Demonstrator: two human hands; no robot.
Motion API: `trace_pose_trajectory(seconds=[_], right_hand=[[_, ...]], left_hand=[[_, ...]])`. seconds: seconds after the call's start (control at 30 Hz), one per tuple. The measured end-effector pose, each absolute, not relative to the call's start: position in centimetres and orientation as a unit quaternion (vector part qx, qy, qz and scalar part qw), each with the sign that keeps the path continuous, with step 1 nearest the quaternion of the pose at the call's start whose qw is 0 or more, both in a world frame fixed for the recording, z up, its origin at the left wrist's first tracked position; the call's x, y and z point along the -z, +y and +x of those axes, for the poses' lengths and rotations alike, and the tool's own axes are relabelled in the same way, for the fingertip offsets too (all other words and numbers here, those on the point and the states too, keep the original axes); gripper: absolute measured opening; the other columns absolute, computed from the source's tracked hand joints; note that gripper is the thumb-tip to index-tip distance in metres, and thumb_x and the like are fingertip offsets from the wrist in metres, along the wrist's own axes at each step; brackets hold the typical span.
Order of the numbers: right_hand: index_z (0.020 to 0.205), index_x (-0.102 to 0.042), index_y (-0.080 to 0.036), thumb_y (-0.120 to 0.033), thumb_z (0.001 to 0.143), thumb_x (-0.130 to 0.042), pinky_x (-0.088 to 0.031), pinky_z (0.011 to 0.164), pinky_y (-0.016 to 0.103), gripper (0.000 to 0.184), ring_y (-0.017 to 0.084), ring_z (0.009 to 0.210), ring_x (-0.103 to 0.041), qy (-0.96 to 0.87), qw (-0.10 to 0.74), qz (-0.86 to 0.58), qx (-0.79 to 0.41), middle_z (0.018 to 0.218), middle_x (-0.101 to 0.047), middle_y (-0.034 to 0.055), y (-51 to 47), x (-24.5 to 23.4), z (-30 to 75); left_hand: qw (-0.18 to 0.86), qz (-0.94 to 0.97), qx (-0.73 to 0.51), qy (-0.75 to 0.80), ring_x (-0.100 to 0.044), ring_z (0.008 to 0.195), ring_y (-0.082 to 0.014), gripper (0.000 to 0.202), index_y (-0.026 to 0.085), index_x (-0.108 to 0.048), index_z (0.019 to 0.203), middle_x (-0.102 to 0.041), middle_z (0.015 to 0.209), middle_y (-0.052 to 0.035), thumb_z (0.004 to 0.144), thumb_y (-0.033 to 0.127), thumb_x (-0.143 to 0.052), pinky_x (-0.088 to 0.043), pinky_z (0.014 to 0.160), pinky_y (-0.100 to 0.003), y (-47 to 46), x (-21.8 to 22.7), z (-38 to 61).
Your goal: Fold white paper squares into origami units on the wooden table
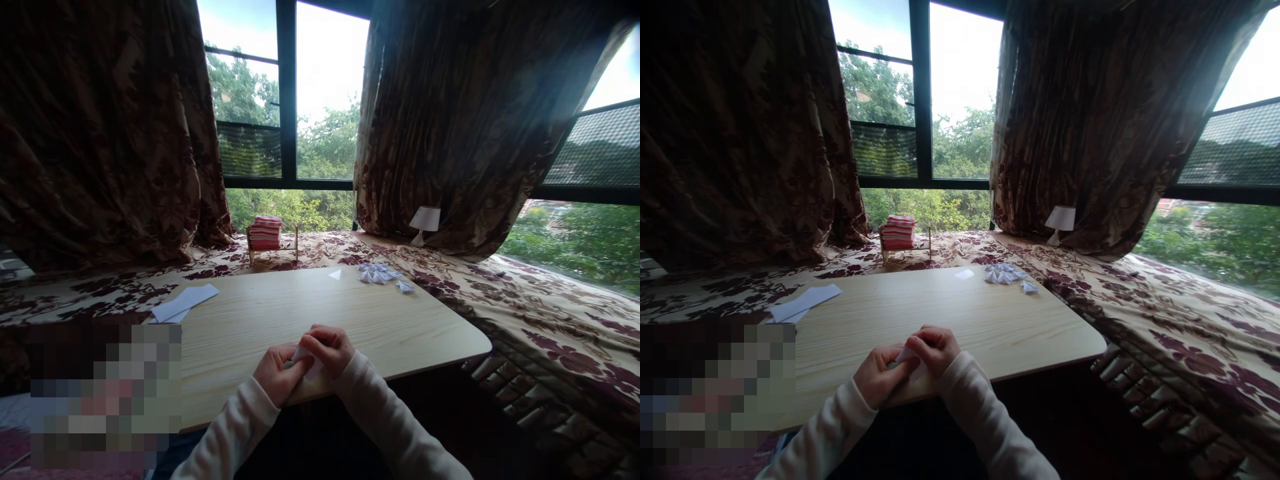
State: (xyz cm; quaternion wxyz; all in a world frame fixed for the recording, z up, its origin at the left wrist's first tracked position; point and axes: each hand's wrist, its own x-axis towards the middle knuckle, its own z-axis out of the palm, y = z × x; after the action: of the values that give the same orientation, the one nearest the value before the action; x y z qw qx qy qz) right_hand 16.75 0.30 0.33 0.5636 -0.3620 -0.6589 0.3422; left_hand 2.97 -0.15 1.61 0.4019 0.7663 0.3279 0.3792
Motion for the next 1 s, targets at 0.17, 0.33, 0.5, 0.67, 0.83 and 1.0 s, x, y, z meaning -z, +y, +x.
trace_pose_trajectory(seconds=[0.17,0.33,0.5,0.67,0.83,1.0], right_hand=[[0.048,-0.055,-0.014,-0.045,0.075,-0.053,-0.031,0.043,0.021,0.041,0.008,0.046,-0.038,-0.628,0.561,-0.395,-0.366,0.046,-0.043,-0.0026,0.5,-0.2,16.5],[0.067,-0.063,-0.013,-0.044,0.069,-0.060,-0.037,0.047,0.021,0.031,0.010,0.051,-0.048,-0.588,0.550,-0.375,-0.459,0.057,-0.056,0.0010,0.9,0.3,16.6],[0.060,-0.061,-0.013,-0.035,0.069,-0.062,-0.037,0.051,0.022,0.024,0.011,0.054,-0.048,-0.627,0.558,-0.345,-0.421,0.056,-0.054,0.0001,0.5,0.2,16.8],[0.051,-0.056,-0.012,-0.041,0.074,-0.055,-0.031,0.045,0.022,0.037,0.009,0.048,-0.040,-0.597,0.573,-0.386,-0.408,0.048,-0.046,-0.0016,0.8,0.3,16.7],[0.063,-0.063,-0.010,-0.046,0.076,-0.051,-0.034,0.047,0.022,0.040,0.010,0.049,-0.044,-0.561,0.567,-0.367,-0.479,0.052,-0.053,0.0006,1.3,0.6,16.9],[0.066,-0.064,-0.013,-0.036,0.070,-0.062,-0.039,0.054,0.023,0.024,0.011,0.056,-0.049,-0.602,0.583,-0.331,-0.433,0.059,-0.058,0.0006,1.2,0.5,17.1]], left_hand=[[0.398,0.767,-0.380,0.329,-0.056,0.071,-0.0194,0.025,0.015,-0.064,0.057,-0.062,0.067,-0.0047,0.073,0.029,-0.052,-0.042,0.069,-0.027,-0.3,-1.6,2.9],[0.382,0.753,-0.388,0.369,-0.053,0.065,-0.0169,0.025,0.014,-0.062,0.060,-0.058,0.061,-0.0030,0.074,0.031,-0.051,-0.040,0.062,-0.026,-0.2,-1.0,2.6],[0.355,0.773,-0.396,0.345,-0.054,0.064,-0.0171,0.024,0.014,-0.061,0.052,-0.058,0.059,-0.0026,0.072,0.026,-0.054,-0.041,0.063,-0.026,0.0,-0.8,2.8],[0.365,0.777,-0.389,0.333,-0.057,0.071,-0.0193,0.020,0.015,-0.067,0.060,-0.061,0.063,-0.0030,0.072,0.024,-0.054,-0.042,0.071,-0.027,-0.1,-1.3,2.9],[0.402,0.723,-0.414,0.380,-0.057,0.072,-0.0198,0.023,0.012,-0.068,0.073,-0.064,0.069,-0.0040,0.074,0.031,-0.054,-0.042,0.067,-0.026,-0.3,-1.5,2.5],[0.417,0.698,-0.428,0.394,-0.055,0.067,-0.0175,0.026,0.010,-0.067,0.076,-0.063,0.065,-0.0023,0.070,0.035,-0.058,-0.040,0.061,-0.024,0.1,-0.9,2.5]])
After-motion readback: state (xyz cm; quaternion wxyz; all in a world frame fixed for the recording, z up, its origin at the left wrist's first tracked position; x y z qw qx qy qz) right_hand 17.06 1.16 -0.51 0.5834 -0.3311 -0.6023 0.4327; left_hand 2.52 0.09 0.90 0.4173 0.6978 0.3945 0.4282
